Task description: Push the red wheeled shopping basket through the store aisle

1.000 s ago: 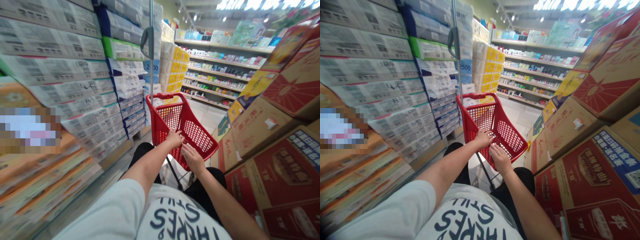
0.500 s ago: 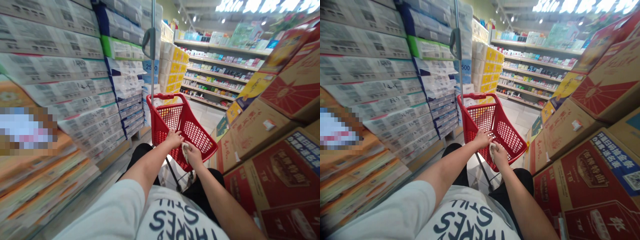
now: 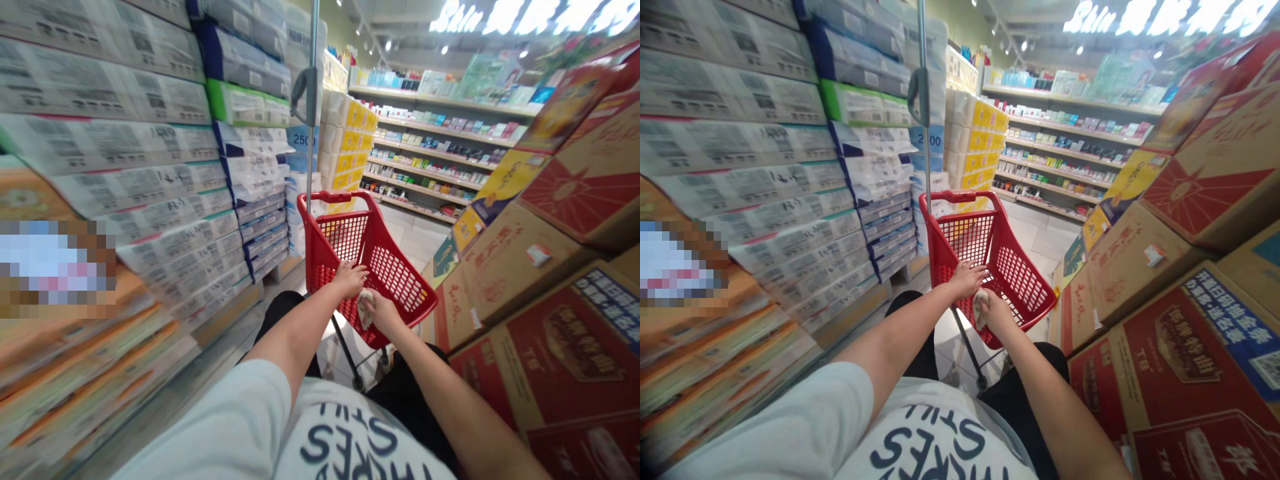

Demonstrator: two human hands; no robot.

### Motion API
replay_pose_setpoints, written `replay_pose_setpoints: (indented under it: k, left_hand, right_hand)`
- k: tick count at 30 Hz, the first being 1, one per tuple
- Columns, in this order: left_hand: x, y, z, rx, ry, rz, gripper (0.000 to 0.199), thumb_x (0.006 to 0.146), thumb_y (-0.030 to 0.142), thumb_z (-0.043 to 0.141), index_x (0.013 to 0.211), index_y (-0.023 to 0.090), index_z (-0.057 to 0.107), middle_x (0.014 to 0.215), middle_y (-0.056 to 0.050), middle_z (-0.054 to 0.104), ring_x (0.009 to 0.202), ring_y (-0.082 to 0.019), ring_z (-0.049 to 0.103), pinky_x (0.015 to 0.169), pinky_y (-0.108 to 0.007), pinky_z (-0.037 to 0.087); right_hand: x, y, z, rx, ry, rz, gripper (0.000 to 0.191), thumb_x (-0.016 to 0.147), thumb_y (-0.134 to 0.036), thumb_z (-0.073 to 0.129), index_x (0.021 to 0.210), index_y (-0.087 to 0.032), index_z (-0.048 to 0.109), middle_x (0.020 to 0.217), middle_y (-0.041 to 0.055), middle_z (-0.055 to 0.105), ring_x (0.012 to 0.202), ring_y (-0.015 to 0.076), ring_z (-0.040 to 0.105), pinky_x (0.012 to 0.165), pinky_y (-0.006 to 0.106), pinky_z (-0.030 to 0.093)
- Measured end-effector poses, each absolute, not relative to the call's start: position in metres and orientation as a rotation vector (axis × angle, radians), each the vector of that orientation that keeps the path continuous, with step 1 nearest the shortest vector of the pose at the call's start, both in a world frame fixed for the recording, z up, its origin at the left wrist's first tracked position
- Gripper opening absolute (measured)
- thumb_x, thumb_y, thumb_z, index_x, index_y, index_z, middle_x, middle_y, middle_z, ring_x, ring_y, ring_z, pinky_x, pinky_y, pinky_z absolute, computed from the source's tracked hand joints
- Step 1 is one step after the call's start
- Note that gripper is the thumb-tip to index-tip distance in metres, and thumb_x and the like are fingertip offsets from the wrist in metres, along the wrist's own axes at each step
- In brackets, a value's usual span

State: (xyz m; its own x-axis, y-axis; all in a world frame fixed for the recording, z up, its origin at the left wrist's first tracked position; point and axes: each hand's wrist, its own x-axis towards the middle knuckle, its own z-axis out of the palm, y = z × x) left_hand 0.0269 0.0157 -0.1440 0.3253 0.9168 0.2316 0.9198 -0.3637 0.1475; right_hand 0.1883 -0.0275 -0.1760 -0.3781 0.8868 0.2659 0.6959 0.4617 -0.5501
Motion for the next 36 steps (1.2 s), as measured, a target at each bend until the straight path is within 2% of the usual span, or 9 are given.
replay_pose_setpoints:
  k: [3,6,11,15,17,22,28,33,36]
  left_hand:
    - [0.023,0.018,-0.144,-2.597,-1.782,-0.487,0.045,0.096,0.033,0.03,0.138,0.031,0.047,0.146,0.004,0.046,0.138,-0.027,0.029,0.114,-0.05,0.017]
    - [0.022,0.018,-0.143,-2.594,-1.786,-0.521,0.047,0.098,0.036,0.027,0.142,0.029,0.041,0.145,0.003,0.047,0.138,-0.027,0.03,0.113,-0.05,0.018]
    - [0.025,0.016,-0.143,-2.538,-1.772,-0.486,0.045,0.097,0.033,0.029,0.138,0.03,0.047,0.145,0.001,0.047,0.135,-0.029,0.033,0.112,-0.053,0.019]
    - [0.025,0.014,-0.142,-2.528,-1.759,-0.467,0.043,0.098,0.034,0.028,0.134,0.031,0.051,0.144,0.002,0.048,0.135,-0.029,0.033,0.111,-0.053,0.02]
    - [0.025,0.013,-0.142,-2.526,-1.75,-0.442,0.042,0.098,0.035,0.028,0.131,0.032,0.054,0.144,0.002,0.048,0.134,-0.029,0.034,0.11,-0.053,0.02]
    - [0.023,0.011,-0.142,-2.505,-1.68,-0.389,0.037,0.096,0.037,0.034,0.119,0.033,0.063,0.145,0.001,0.047,0.133,-0.03,0.034,0.109,-0.054,0.021]
    - [0.019,0.013,-0.146,-2.473,-1.679,-0.405,0.037,0.096,0.037,0.034,0.113,0.034,0.067,0.144,0.003,0.048,0.134,-0.029,0.034,0.11,-0.053,0.019]
    - [0.018,0.014,-0.149,-2.44,-1.667,-0.393,0.034,0.095,0.038,0.038,0.11,0.032,0.068,0.143,0.002,0.049,0.132,-0.031,0.035,0.109,-0.053,0.022]
    - [0.019,0.013,-0.149,-2.439,-1.639,-0.405,0.034,0.094,0.037,0.039,0.112,0.032,0.067,0.143,0.001,0.048,0.133,-0.032,0.033,0.109,-0.055,0.02]
  right_hand:
    - [0.182,-0.036,-0.183,-1.259,-2.291,0.165,0.051,0.086,-0.01,0.042,0.136,-0.013,0.049,0.125,0.0165,0.062,0.111,0.0245,0.061,0.093,0.037,0.05]
    - [0.182,-0.042,-0.187,-1.106,-2.309,-0.005,0.058,0.08,-0.002,0.04,0.136,-0.013,0.049,0.14,0.0166,0.05,0.127,0.0259,0.048,0.104,0.04,0.043]
    - [0.188,-0.037,-0.182,-1.134,-2.208,0.212,0.047,0.088,-0.013,0.039,0.133,-0.021,0.052,0.117,0.0074,0.067,0.104,0.0203,0.064,0.086,0.033,0.054]
    - [0.188,-0.036,-0.191,-1.055,-2.299,-0.073,0.054,0.083,-0.005,0.041,0.136,-0.011,0.049,0.132,0.0165,0.057,0.121,0.0249,0.054,0.099,0.039,0.048]
    - [0.188,-0.037,-0.196,-0.985,-2.312,-0.176,0.055,0.082,-0.004,0.041,0.136,-0.01,0.049,0.136,0.0173,0.053,0.126,0.0255,0.05,0.103,0.041,0.045]
    - [0.191,-0.036,-0.195,-1.07,-2.212,-0.068,0.049,0.089,-0.014,0.041,0.138,-0.019,0.047,0.121,0.0122,0.065,0.109,0.0219,0.062,0.091,0.036,0.054]
    - [0.187,-0.04,-0.196,-0.85,-2.34,-0.246,0.048,0.088,-0.009,0.041,0.135,-0.012,0.051,0.138,0.0172,0.052,0.128,0.0267,0.048,0.103,0.042,0.045]
    - [0.188,-0.038,-0.195,-1.029,-2.245,-0.146,0.047,0.091,-0.014,0.043,0.138,-0.014,0.049,0.124,0.0152,0.063,0.111,0.0231,0.062,0.091,0.036,0.054]
    - [0.19,-0.039,-0.199,-0.908,-2.334,-0.301,0.046,0.091,-0.014,0.043,0.135,-0.012,0.051,0.134,0.0171,0.056,0.123,0.0269,0.053,0.099,0.041,0.049]
